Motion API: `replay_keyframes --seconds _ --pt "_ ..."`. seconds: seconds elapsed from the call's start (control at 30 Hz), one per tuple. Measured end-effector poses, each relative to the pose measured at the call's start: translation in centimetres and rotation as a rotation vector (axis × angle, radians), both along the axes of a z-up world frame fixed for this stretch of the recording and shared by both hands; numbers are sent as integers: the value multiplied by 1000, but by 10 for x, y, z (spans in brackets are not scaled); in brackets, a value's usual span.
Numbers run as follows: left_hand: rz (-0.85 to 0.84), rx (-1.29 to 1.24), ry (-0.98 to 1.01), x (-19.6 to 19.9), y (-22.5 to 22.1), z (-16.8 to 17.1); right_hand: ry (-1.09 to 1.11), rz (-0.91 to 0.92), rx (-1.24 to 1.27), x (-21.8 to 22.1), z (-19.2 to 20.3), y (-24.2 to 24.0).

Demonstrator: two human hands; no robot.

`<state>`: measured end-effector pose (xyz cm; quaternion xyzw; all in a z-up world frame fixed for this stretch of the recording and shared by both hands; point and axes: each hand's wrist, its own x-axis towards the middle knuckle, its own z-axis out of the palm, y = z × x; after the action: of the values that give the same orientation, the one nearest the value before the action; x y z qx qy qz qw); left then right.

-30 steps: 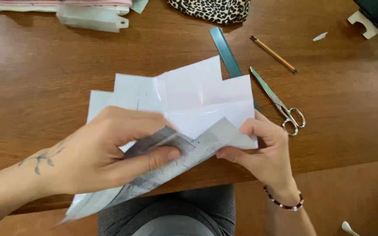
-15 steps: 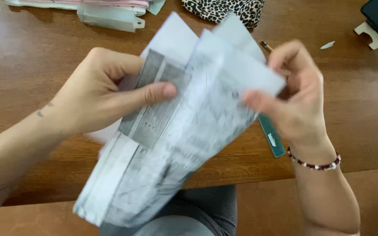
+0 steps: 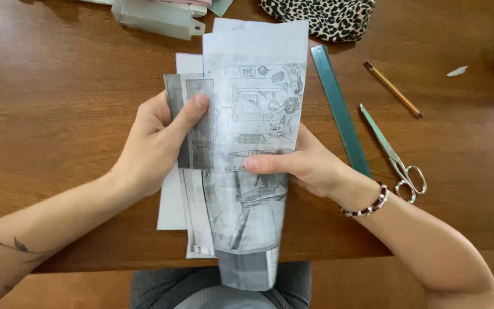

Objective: Fold and cut a printed sheet of paper to create a small handmade bag

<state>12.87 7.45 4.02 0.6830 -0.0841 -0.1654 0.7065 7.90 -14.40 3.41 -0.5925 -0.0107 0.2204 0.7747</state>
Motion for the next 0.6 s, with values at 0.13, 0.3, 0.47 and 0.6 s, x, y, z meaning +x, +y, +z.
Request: replay_keyframes --seconds 0.13,0.3,0.47,0.6 --pt "19 40 120 0 1 12 61 -239 -149 7 -13 8" --pt "0 212 152 -10 -3 2 133 -277 -331 3 5 9" --pt "52 153 86 -19 -4 -11 -1 -264 -350 -3 -11 3" --pt "1 95 -49 -21 -4 -22 -94 -247 -450 -5 -10 3"
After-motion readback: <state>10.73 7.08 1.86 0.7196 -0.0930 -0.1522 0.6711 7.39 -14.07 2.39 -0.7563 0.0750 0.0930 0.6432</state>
